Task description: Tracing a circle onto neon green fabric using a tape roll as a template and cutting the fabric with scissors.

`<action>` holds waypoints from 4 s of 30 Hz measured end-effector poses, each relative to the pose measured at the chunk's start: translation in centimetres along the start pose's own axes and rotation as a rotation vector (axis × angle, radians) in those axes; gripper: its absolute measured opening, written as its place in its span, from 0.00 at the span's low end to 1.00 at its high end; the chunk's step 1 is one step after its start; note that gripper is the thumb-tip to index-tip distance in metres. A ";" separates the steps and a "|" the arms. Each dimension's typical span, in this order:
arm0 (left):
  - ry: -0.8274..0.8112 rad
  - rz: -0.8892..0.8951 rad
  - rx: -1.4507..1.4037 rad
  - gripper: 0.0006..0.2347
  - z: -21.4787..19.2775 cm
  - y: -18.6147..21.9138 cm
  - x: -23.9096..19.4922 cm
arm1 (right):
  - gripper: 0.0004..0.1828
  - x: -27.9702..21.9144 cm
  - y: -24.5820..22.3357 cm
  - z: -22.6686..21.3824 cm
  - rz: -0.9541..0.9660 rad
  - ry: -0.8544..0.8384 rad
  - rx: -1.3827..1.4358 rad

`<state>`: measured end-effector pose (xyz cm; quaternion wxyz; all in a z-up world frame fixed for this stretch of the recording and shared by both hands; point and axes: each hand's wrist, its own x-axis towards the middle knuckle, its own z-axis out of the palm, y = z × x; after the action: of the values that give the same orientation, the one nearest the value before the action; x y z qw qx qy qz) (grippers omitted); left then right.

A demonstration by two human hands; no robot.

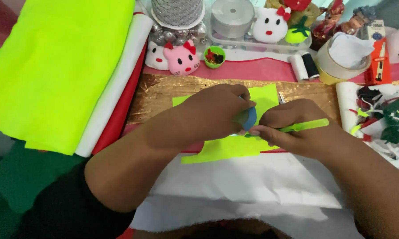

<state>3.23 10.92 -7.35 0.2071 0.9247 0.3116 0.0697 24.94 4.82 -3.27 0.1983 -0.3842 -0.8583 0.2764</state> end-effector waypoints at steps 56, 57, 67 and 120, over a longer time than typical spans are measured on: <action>-0.013 -0.027 -0.095 0.30 -0.2 -0.3 -0.3 | 0.22 1.1 0.7 -1.6 0.151 0.000 0.058; -0.016 -0.025 -0.091 0.30 -0.1 -0.3 -0.2 | 0.22 1.0 0.9 -1.5 0.147 -0.001 0.059; 0.019 -0.080 -0.128 0.30 0.5 -0.3 -0.5 | 0.16 1.2 1.2 -1.2 0.251 0.398 0.031; 0.126 -0.093 0.031 0.36 0.4 -0.3 -1.2 | 0.10 1.5 0.3 -0.7 0.495 0.145 0.186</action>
<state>2.21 10.32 -7.81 0.1757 0.9061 0.3678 0.1133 24.58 6.36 -2.71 0.2202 -0.5813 -0.6928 0.3656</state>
